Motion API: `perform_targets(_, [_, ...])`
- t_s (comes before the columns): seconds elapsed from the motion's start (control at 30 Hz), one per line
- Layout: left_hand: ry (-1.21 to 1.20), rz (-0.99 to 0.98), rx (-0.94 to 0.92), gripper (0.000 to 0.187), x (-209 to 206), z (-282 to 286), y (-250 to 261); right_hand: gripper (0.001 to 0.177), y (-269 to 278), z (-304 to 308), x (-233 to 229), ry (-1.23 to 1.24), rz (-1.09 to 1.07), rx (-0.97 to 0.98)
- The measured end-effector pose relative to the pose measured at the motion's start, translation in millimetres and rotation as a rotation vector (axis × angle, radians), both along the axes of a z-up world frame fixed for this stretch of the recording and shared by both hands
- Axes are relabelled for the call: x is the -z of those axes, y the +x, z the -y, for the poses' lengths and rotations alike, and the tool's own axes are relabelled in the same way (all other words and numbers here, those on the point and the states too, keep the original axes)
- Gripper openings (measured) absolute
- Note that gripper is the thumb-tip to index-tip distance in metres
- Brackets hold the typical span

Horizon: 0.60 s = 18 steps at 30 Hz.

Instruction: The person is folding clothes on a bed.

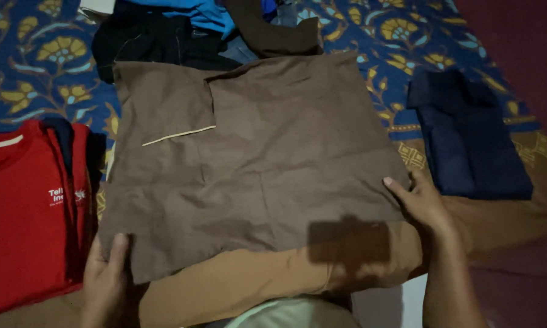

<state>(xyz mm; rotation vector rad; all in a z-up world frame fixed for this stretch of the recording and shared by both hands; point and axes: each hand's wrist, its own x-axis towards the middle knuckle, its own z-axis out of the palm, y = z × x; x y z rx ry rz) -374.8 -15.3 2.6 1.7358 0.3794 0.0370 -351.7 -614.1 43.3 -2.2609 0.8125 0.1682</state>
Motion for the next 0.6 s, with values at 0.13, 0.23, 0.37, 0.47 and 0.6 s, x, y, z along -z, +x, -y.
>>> perform_targets(0.13, [0.145,-0.414,0.037,0.063,-13.2,0.8,-3.0,0.069,-14.4,28.1,40.3,0.019,0.17,-0.128])
perform_targets(0.23, [0.129,-0.559,-0.003,0.069,9.0,-13.5,-7.9,0.067,-21.3,35.0,21.9,-0.048,0.283,-0.156])
perform_targets(0.37, [0.005,-0.498,-0.013,0.073,37.5,-31.3,-25.4,0.071,-37.3,35.1,-4.0,-0.107,0.047,-0.01])
perform_targets(0.47, [0.22,-0.399,0.033,0.071,55.1,-31.8,-32.3,0.07,-40.9,53.8,17.0,-0.29,0.04,-0.076])
perform_targets(0.6, [0.789,-0.084,0.017,0.047,-29.6,28.1,-25.1,0.056,-31.9,13.7,19.0,-0.704,0.163,-0.276])
